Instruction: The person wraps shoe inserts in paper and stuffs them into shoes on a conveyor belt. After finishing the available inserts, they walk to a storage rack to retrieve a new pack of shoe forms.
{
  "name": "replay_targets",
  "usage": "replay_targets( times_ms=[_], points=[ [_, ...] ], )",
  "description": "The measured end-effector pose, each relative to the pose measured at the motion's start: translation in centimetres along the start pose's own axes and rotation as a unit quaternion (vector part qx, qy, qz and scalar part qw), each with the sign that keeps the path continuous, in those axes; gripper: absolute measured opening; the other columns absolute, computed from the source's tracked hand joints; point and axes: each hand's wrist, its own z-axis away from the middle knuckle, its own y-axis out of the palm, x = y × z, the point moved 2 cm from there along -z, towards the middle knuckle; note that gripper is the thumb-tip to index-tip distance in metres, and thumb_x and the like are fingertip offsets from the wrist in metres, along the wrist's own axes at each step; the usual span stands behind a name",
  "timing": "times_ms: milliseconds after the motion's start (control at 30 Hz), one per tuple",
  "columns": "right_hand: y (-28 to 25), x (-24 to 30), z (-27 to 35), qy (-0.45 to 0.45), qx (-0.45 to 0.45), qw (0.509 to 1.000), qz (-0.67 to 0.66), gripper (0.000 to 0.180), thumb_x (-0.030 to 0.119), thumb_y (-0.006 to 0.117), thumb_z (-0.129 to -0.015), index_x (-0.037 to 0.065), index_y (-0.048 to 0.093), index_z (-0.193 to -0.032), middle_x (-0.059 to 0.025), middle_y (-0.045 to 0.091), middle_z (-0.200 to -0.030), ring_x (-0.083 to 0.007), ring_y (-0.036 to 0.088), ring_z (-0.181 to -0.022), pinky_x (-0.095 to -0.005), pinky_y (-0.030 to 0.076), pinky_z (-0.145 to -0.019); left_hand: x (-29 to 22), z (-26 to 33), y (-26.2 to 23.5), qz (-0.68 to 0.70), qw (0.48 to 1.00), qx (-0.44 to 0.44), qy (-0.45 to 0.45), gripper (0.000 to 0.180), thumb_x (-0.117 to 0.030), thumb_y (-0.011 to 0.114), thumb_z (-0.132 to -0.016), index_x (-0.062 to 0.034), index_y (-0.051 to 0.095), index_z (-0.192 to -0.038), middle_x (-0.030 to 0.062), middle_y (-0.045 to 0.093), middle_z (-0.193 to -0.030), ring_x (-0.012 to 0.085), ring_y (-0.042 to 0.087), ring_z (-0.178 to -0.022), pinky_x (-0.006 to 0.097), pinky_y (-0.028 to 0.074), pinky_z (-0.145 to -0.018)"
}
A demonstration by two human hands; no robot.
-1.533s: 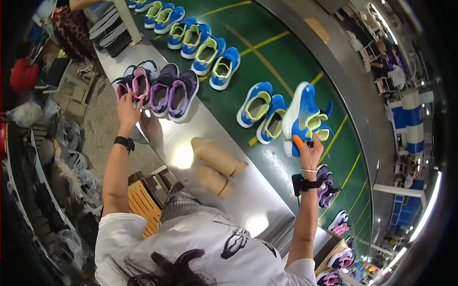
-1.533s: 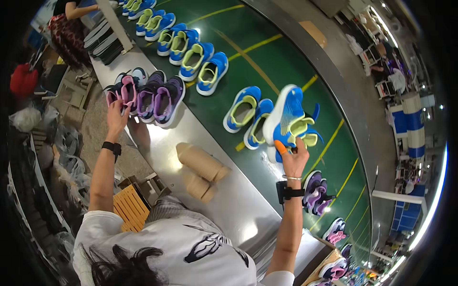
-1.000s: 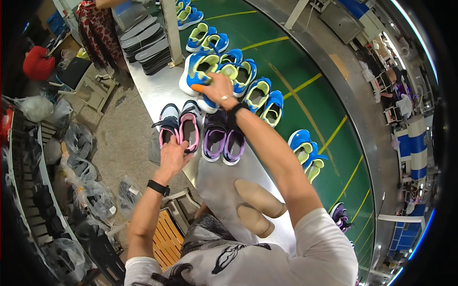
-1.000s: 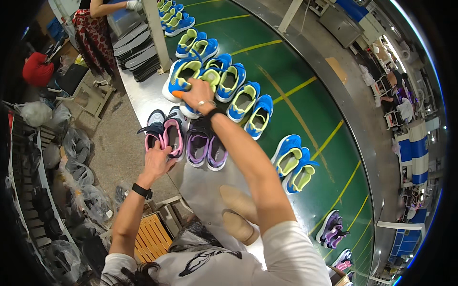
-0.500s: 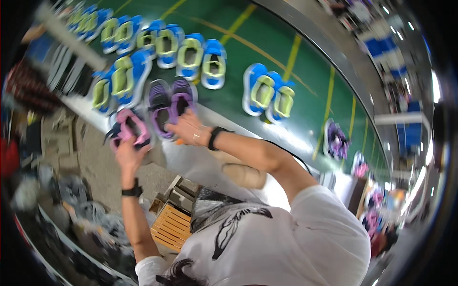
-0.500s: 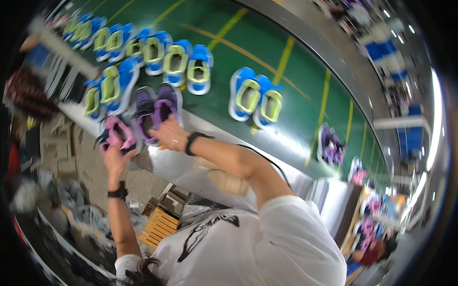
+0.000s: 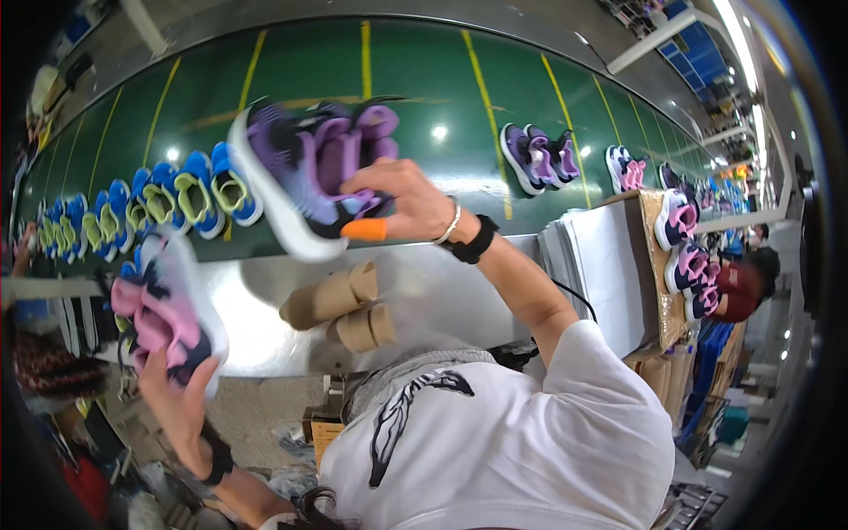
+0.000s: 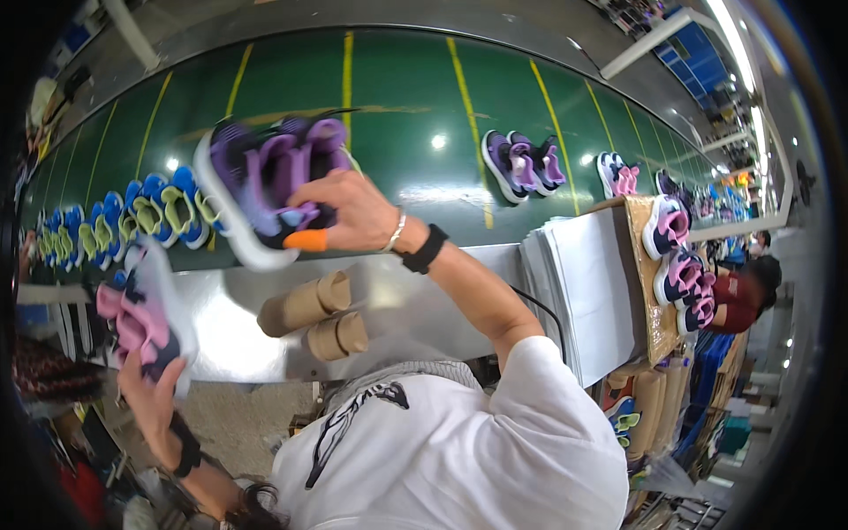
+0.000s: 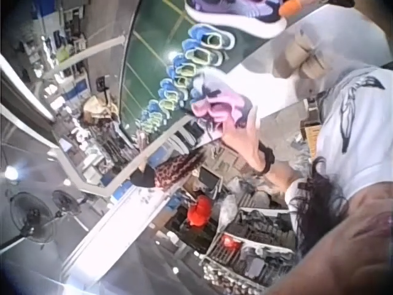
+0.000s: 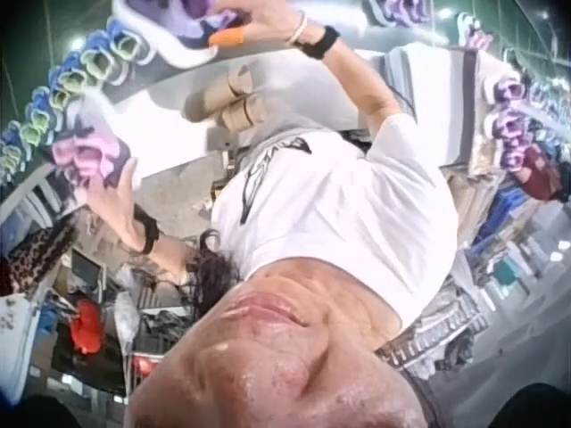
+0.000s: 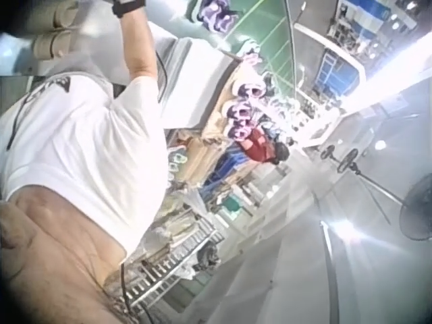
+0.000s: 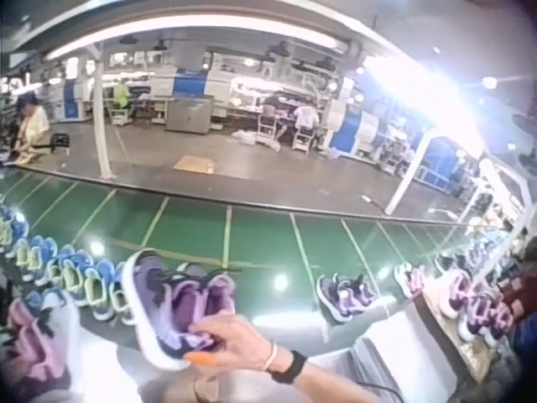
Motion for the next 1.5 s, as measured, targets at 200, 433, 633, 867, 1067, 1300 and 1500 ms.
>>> replay_targets(
  times_ms=[200,433,633,867,1067,1300,1500],
  points=[
    [-10.4,-13.0,9.3,0.108,-0.062,0.934,0.334,0.041,0.046,0.073,-0.069,0.009,0.067,-0.084,-0.0085,0.065,-0.07,-0.0253,0.061,-0.066,-0.0349,0.043,-0.067,-15.0,-8.9,20.9,0.051,0.969,0.043,0.238,0.045,-0.035,0.083,-0.058,-0.0024,0.064,-0.083,0.0061,0.055,-0.07,0.0206,0.054,-0.062,0.033,0.043,-0.058],
    [-14.1,-22.9,15.2,0.252,0.108,0.855,0.44,0.041,0.047,0.069,-0.07,0.011,0.067,-0.089,-0.0125,0.063,-0.063,-0.0296,0.062,-0.065,-0.0433,0.042,-0.07,-17.3,-11.5,43.2,-0.08,0.957,0.217,0.177,0.049,-0.049,0.076,-0.06,-0.0056,0.068,-0.084,0.0153,0.066,-0.079,0.0308,0.064,-0.08,0.041,0.049,-0.069],
    [-7.8,-25.5,14.4,0.229,0.069,0.906,0.35,0.039,0.049,0.068,-0.074,0.012,0.066,-0.086,-0.0129,0.062,-0.061,-0.0319,0.062,-0.064,-0.0427,0.043,-0.069,-12.4,-13.4,42.7,-0.194,0.938,0.216,0.188,0.043,-0.035,0.08,-0.063,-0.0025,0.067,-0.088,0.0208,0.063,-0.09,0.0355,0.064,-0.083,0.044,0.051,-0.071],
    [-2.6,-22.2,11.2,0.117,0.022,0.927,0.356,0.033,0.027,0.069,-0.072,0.016,0.057,-0.101,-0.0098,0.06,-0.084,-0.0287,0.058,-0.083,-0.042,0.039,-0.073,-7.5,-16.1,33.8,-0.051,0.968,0.19,0.158,0.049,-0.025,0.075,-0.072,-0.0061,0.058,-0.113,0.0165,0.062,-0.097,0.0283,0.062,-0.086,0.037,0.048,-0.078],
    [1.0,-13.8,12.7,0.237,-0.094,0.958,-0.128,0.01,0.009,0.07,-0.071,0.005,0.068,-0.08,-0.0103,0.066,-0.075,-0.0189,0.064,-0.063,-0.0298,0.05,-0.059,-9.1,-9.6,19.5,0.077,0.908,0.39,0.128,0.053,-0.011,0.072,-0.073,-0.002,0.053,-0.121,0.0106,0.061,-0.11,0.0199,0.059,-0.1,0.032,0.045,-0.09],
    [14.5,-6.5,11.9,0.275,0.092,0.93,-0.226,0.009,0.01,0.072,-0.069,0.004,0.072,-0.076,-0.0105,0.066,-0.064,-0.0164,0.06,-0.057,-0.0309,0.049,-0.057,-2.6,-1.0,22.1,0.029,0.929,0.34,0.147,0.068,-0.017,0.08,-0.063,-0.0044,0.051,-0.123,0.0158,0.059,-0.115,0.0336,0.057,-0.106,0.037,0.045,-0.092],
    [14.9,-5.1,12.1,0.328,-0.031,0.853,-0.406,0.01,0.011,0.064,-0.072,0.002,0.069,-0.076,-0.0152,0.063,-0.066,-0.0223,0.06,-0.057,-0.0318,0.048,-0.057,-2.0,-1.0,22.9,0.03,0.947,0.28,0.152,0.067,-0.015,0.08,-0.063,-0.0001,0.051,-0.121,0.0195,0.057,-0.118,0.0365,0.055,-0.109,0.04,0.044,-0.094]
  ],
)
